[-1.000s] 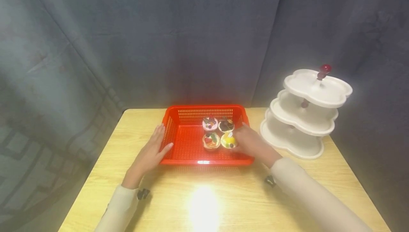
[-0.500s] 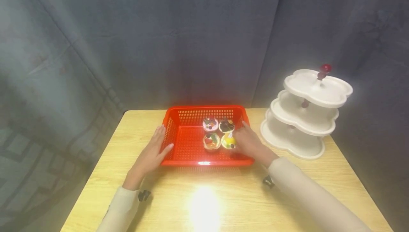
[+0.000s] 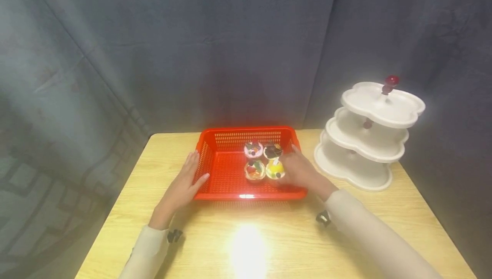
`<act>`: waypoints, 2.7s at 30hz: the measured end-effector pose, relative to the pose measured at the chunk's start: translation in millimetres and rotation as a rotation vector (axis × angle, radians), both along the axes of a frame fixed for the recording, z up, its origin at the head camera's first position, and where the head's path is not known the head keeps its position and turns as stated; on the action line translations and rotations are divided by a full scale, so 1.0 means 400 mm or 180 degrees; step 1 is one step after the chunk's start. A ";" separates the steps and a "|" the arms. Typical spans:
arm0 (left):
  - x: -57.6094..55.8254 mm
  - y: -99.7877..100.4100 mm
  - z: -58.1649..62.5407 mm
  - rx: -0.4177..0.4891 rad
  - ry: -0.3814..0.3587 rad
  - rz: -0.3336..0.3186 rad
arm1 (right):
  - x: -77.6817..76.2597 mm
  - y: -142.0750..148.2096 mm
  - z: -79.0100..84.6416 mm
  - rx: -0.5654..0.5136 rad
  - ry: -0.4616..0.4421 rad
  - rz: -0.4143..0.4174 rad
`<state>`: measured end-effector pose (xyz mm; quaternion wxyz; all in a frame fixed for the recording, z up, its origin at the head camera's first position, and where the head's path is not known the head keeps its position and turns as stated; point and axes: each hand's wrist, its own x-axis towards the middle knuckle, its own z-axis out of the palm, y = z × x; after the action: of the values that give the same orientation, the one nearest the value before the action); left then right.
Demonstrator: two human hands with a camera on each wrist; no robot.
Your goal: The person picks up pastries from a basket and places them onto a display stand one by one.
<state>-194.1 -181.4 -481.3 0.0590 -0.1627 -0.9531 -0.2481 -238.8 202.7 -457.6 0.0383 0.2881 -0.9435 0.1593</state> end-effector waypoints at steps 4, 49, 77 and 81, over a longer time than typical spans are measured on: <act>0.003 0.001 0.000 0.0044 0.0038 -0.0008 | 0.004 0.001 0.003 -0.0233 -0.0208 -0.0044; 0.010 -0.006 0.000 0.0130 -0.0121 0.0067 | 0.102 0.094 0.136 -0.2858 0.0244 -0.1835; 0.016 -0.006 -0.006 0.0188 -0.0082 0.0115 | 0.042 0.159 0.248 -0.3568 0.1249 -0.2633; 0.015 -0.005 -0.005 0.0213 -0.0087 0.0095 | 0.033 0.168 0.271 -0.3627 0.1322 -0.2719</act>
<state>-187.9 -183.2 -483.4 0.0550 -0.1430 -0.9474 -0.2811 -225.7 269.9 -349.2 0.4181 -0.1444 -0.7178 0.5376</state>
